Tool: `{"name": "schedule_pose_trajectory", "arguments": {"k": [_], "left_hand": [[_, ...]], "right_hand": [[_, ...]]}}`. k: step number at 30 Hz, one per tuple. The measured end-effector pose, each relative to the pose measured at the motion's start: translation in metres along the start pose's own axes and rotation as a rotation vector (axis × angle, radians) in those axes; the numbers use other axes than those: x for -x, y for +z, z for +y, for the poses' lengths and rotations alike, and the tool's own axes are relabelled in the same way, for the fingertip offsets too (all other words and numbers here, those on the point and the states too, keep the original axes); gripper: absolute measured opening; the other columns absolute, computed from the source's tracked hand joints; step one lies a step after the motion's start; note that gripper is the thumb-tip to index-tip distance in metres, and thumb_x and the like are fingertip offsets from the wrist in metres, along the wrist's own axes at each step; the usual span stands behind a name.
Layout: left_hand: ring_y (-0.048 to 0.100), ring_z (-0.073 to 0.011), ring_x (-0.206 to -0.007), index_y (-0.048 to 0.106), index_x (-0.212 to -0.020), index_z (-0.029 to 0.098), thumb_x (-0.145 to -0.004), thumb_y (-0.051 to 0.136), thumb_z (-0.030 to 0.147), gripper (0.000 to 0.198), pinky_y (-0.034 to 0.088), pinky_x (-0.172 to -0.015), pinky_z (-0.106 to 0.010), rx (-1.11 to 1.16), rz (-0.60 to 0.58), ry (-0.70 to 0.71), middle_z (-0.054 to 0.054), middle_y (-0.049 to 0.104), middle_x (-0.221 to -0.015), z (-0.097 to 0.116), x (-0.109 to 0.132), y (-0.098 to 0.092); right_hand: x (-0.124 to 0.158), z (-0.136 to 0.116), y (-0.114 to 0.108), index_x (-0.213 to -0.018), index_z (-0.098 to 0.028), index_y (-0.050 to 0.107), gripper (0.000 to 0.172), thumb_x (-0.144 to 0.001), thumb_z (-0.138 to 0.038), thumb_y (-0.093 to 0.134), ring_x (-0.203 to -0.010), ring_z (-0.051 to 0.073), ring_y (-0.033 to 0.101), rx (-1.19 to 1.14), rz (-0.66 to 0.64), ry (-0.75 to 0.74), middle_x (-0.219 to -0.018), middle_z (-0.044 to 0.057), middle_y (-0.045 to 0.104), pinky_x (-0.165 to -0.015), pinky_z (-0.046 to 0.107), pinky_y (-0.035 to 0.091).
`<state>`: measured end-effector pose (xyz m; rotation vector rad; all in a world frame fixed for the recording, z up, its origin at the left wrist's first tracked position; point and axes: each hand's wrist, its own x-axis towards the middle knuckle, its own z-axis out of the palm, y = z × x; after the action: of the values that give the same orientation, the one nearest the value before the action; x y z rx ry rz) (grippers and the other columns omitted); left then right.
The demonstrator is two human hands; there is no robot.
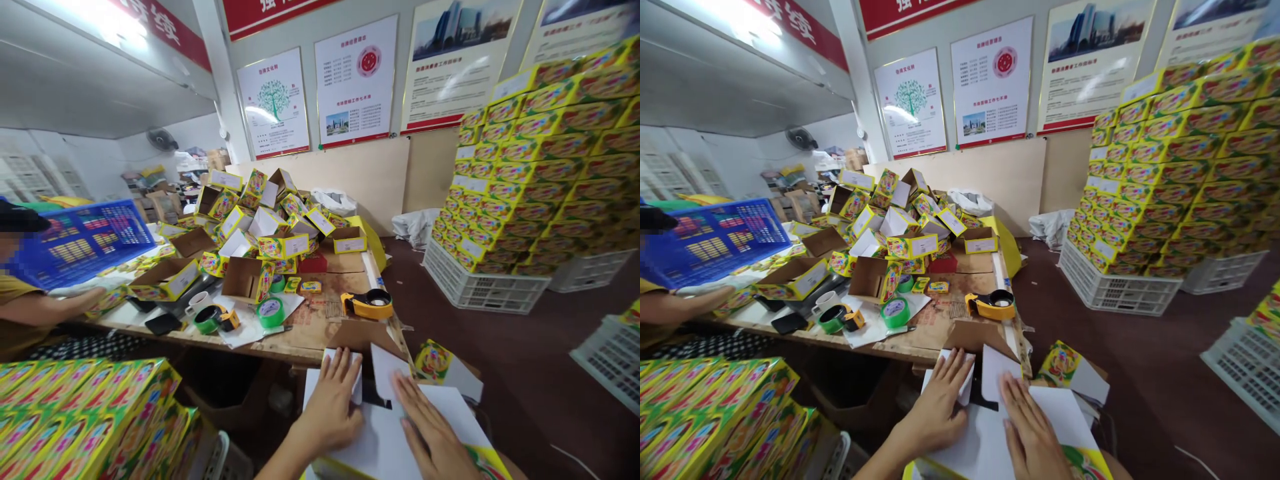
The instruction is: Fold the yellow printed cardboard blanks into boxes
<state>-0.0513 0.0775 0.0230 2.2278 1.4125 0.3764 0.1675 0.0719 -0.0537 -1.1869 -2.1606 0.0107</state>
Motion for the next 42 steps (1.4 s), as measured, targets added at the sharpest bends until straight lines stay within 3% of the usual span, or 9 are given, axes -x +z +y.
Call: {"name": "schedule_pose_trajectory", "arguments": {"k": [5,10,13,16,21,25,32,39,42], "left_hand": [[0.001,-0.0362,-0.141,0.032,-0.141,0.037,-0.075,0.062,0.041,0.073,0.0,-0.109,-0.062,-0.02,-0.061,0.102,-0.004,0.01,-0.154,0.007,0.005,-0.004],[0.002,-0.0352,-0.142,0.034,-0.14,0.038,-0.077,0.061,0.042,0.069,0.0,-0.11,-0.059,-0.05,-0.056,0.127,-0.004,0.012,-0.154,0.005,0.0,0.0],[0.014,-0.0336,-0.141,0.041,-0.138,0.034,-0.076,0.062,0.035,0.065,0.002,-0.112,-0.056,-0.003,-0.009,0.161,-0.005,0.025,-0.152,0.001,-0.001,0.002],[0.045,-0.0267,-0.125,0.063,-0.117,0.025,-0.083,0.05,0.024,0.037,0.026,-0.109,-0.044,0.194,0.166,0.145,-0.009,0.057,-0.128,-0.013,0.01,0.008],[0.058,-0.0267,-0.103,0.064,-0.095,0.017,-0.081,0.052,0.035,0.027,0.042,-0.094,-0.04,0.504,0.645,-0.289,-0.011,0.063,-0.106,-0.05,0.041,0.034],[0.057,-0.0307,-0.109,0.061,-0.107,0.011,-0.07,0.062,0.051,0.055,0.042,-0.095,-0.041,0.905,0.526,-0.515,-0.013,0.063,-0.114,-0.054,0.043,0.047],[0.063,-0.0293,-0.104,0.054,-0.125,0.015,-0.076,0.062,0.047,0.058,0.051,-0.085,-0.038,1.423,0.409,-0.638,-0.012,0.062,-0.122,-0.018,0.034,0.039],[0.059,-0.0293,-0.111,0.038,-0.139,0.031,-0.071,0.065,0.032,0.073,0.051,-0.085,-0.037,1.392,0.296,-0.541,-0.005,0.049,-0.138,-0.003,0.045,0.015],[0.06,-0.0341,-0.106,0.047,-0.134,0.027,-0.062,0.067,0.027,0.075,0.051,-0.082,-0.043,1.215,0.139,-0.355,-0.008,0.054,-0.133,-0.004,0.048,-0.021]], "right_hand": [[-0.013,-0.002,-0.006,-0.118,-0.028,0.062,0.039,-0.086,-0.047,0.052,-0.119,0.031,0.053,-0.114,-0.141,0.136,-0.124,0.006,0.062,-0.099,0.055,0.04],[-0.077,0.001,-0.037,-0.123,-0.02,0.056,0.054,-0.089,-0.057,0.038,-0.118,0.025,0.053,-0.473,0.148,0.455,-0.126,0.012,0.058,-0.098,0.045,0.04],[-0.108,0.009,-0.045,-0.093,-0.018,0.068,0.059,-0.091,-0.059,0.026,-0.103,0.025,0.06,-0.635,-0.104,0.436,-0.102,0.011,0.068,-0.09,0.042,0.044],[-0.11,0.014,-0.04,-0.072,-0.018,0.064,0.043,-0.081,-0.057,0.05,-0.089,0.023,0.06,-0.53,-0.459,0.359,-0.089,0.006,0.066,-0.081,0.037,0.045],[-0.083,0.004,-0.018,-0.09,-0.02,0.055,0.047,-0.055,-0.038,0.08,-0.097,0.027,0.05,-0.199,-0.448,0.353,-0.1,0.006,0.057,-0.086,0.041,0.037],[-0.073,-0.007,-0.007,-0.1,-0.02,0.049,0.049,-0.063,-0.037,0.076,-0.104,0.027,0.046,-0.014,-0.386,0.274,-0.108,0.008,0.054,-0.09,0.042,0.033],[-0.064,0.0,-0.005,-0.118,-0.021,0.044,0.052,-0.075,-0.043,0.064,-0.118,0.025,0.043,-0.342,-0.195,0.393,-0.122,0.009,0.051,-0.1,0.042,0.031],[-0.044,-0.003,-0.022,-0.116,-0.023,0.047,0.043,-0.081,-0.046,0.055,-0.117,0.024,0.047,-0.656,0.065,0.567,-0.121,0.007,0.054,-0.102,0.041,0.034],[-0.036,0.005,-0.037,-0.114,-0.021,0.049,0.043,-0.082,-0.051,0.051,-0.109,0.025,0.053,-0.738,0.183,0.692,-0.117,0.009,0.057,-0.093,0.039,0.042]]}}
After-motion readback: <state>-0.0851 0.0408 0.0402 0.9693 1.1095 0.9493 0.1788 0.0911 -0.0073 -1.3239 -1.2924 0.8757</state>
